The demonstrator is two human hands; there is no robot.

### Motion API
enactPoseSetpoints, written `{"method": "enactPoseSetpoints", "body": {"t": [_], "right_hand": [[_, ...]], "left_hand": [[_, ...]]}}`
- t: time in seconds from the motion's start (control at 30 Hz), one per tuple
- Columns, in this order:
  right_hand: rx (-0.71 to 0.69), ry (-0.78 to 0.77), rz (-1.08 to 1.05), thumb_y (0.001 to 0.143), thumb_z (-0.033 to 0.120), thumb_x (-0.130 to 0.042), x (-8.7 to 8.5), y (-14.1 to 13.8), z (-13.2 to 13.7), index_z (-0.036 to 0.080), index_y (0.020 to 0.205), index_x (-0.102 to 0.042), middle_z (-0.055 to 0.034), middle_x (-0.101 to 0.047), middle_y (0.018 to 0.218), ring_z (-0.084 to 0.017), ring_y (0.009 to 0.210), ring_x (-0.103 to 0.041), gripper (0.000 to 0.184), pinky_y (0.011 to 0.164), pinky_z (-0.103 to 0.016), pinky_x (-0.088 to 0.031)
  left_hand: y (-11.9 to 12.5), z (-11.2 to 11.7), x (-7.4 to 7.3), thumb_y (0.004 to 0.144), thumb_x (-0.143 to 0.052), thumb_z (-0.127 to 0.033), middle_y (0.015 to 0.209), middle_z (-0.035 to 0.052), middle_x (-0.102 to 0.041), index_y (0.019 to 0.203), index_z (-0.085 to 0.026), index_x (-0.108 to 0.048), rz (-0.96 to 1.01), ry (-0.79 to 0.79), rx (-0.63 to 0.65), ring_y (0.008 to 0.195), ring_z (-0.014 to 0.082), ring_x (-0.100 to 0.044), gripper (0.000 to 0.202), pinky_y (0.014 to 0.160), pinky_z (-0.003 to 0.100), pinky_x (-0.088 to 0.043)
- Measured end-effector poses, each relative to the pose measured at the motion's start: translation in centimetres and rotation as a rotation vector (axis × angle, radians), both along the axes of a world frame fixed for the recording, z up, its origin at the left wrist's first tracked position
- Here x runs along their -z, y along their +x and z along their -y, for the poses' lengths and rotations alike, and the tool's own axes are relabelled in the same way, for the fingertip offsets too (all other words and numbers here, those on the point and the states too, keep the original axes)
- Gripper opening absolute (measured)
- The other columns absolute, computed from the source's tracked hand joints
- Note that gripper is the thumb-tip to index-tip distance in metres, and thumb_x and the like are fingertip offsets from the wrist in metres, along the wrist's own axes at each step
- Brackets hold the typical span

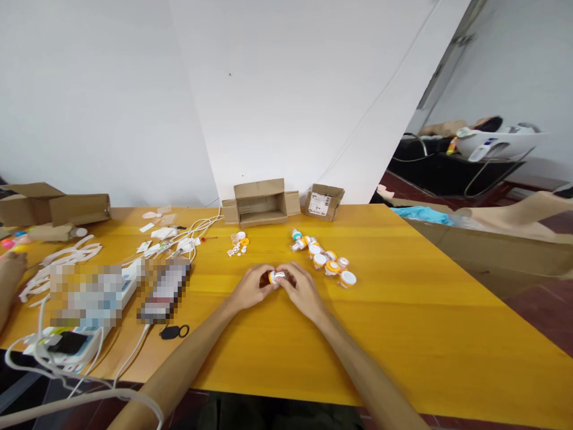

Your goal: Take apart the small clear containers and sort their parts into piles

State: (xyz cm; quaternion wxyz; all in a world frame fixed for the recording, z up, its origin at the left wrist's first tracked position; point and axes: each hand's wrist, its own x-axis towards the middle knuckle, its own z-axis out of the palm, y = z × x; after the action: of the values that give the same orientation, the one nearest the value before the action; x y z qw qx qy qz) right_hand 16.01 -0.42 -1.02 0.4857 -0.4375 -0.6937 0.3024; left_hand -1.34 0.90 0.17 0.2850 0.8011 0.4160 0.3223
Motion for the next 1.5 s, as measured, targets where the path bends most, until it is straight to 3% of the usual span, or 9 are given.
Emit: {"method": "enactPoseSetpoints", "body": {"t": [0.17, 0.3, 0.37, 0.47, 0.57, 0.67, 0.8, 1.27, 1.5], "right_hand": [[0.011, -0.062, -0.075, 0.079, 0.034, -0.063, 0.4, -0.2, -0.4, 0.025, 0.095, -0.065, -0.0027, -0.068, 0.093, -0.021, 0.083, -0.063, 0.019, 0.078, -0.034, -0.052], [0.067, -0.179, -0.061, 0.081, 0.043, -0.063, 0.6, -0.1, -0.5, 0.023, 0.083, -0.063, -0.0012, -0.067, 0.074, -0.019, 0.066, -0.061, 0.020, 0.065, -0.032, -0.051], [0.048, -0.131, -0.020, 0.084, 0.040, -0.060, 0.4, 0.1, -0.4, 0.024, 0.077, -0.063, -0.0015, -0.067, 0.072, -0.020, 0.066, -0.061, 0.018, 0.067, -0.032, -0.050], [-0.013, -0.004, 0.001, 0.083, 0.028, -0.058, 0.1, 0.2, -0.1, 0.026, 0.086, -0.067, -0.0029, -0.069, 0.087, -0.021, 0.081, -0.063, 0.010, 0.079, -0.035, -0.051], [-0.084, 0.036, -0.006, 0.081, 0.021, -0.055, 0.1, 0.0, 0.0, 0.027, 0.097, -0.067, -0.0036, -0.069, 0.098, -0.022, 0.094, -0.063, 0.021, 0.088, -0.037, -0.050], [-0.027, 0.002, -0.022, 0.078, 0.025, -0.062, 0.6, -0.2, -0.2, 0.026, 0.105, -0.064, -0.0046, -0.068, 0.104, -0.023, 0.097, -0.063, 0.027, 0.089, -0.038, -0.051], [0.072, -0.061, -0.006, 0.078, 0.031, -0.066, 1.1, -0.2, -0.4, 0.025, 0.095, -0.065, -0.0029, -0.069, 0.093, -0.023, 0.087, -0.064, 0.018, 0.084, -0.037, -0.052], [-0.120, 0.033, -0.017, 0.087, 0.025, -0.051, 0.8, 0.1, -0.2, 0.027, 0.112, -0.063, -0.0053, -0.069, 0.111, -0.023, 0.108, -0.062, 0.028, 0.099, -0.040, -0.048], [0.015, -0.046, 0.002, 0.080, 0.035, -0.064, 1.0, -0.1, -0.3, 0.025, 0.105, -0.064, -0.0057, -0.070, 0.104, -0.025, 0.097, -0.065, 0.027, 0.091, -0.040, -0.051]], "left_hand": [[0.0, -0.1, -0.1, 0.086, -0.064, -0.029, 0.097, 0.0043, -0.070, 0.101, -0.020, -0.067, 0.008, -0.002, 0.019, 0.085, 0.0186, -0.063, 0.018, 0.083, 0.031, -0.050], [0.0, 0.0, -0.2, 0.085, -0.064, -0.027, 0.097, 0.0048, -0.068, 0.099, -0.021, -0.067, -0.001, -0.013, 0.031, 0.087, 0.0194, -0.061, 0.016, 0.085, 0.032, -0.049], [0.0, 0.1, -0.2, 0.085, -0.064, -0.027, 0.096, 0.0047, -0.068, 0.100, -0.021, -0.067, -0.014, -0.006, 0.023, 0.088, 0.0201, -0.060, 0.016, 0.086, 0.033, -0.049], [-0.1, -0.1, 0.1, 0.086, -0.063, -0.030, 0.093, 0.0046, -0.065, 0.096, -0.022, -0.067, -0.038, 0.017, 0.025, 0.089, 0.0209, -0.058, 0.014, 0.086, 0.034, -0.048], [-0.1, -0.3, 0.4, 0.087, -0.063, -0.031, 0.091, 0.0046, -0.062, 0.091, -0.020, -0.067, -0.051, 0.040, 0.023, 0.090, 0.0211, -0.057, 0.013, 0.086, 0.034, -0.048], [-0.2, -0.3, 0.5, 0.086, -0.062, -0.027, 0.096, 0.0055, -0.062, 0.094, -0.020, -0.066, -0.066, 0.063, 0.028, 0.094, 0.0217, -0.056, 0.011, 0.089, 0.036, -0.046], [-0.1, -0.2, 0.3, 0.088, -0.062, -0.030, 0.096, 0.0054, -0.063, 0.095, -0.022, -0.067, -0.086, 0.049, 0.035, 0.095, 0.0222, -0.056, 0.012, 0.091, 0.036, -0.045], [-0.3, -0.4, 0.5, 0.086, -0.066, -0.031, 0.093, 0.0047, -0.061, 0.096, -0.021, -0.067, -0.062, 0.045, 0.036, 0.093, 0.0220, -0.055, 0.014, 0.088, 0.034, -0.045], [-0.2, -0.3, 0.3, 0.087, -0.064, -0.029, 0.093, 0.0047, -0.063, 0.092, -0.021, -0.067, -0.087, 0.071, 0.040, 0.092, 0.0219, -0.056, 0.010, 0.087, 0.035, -0.045]]}}
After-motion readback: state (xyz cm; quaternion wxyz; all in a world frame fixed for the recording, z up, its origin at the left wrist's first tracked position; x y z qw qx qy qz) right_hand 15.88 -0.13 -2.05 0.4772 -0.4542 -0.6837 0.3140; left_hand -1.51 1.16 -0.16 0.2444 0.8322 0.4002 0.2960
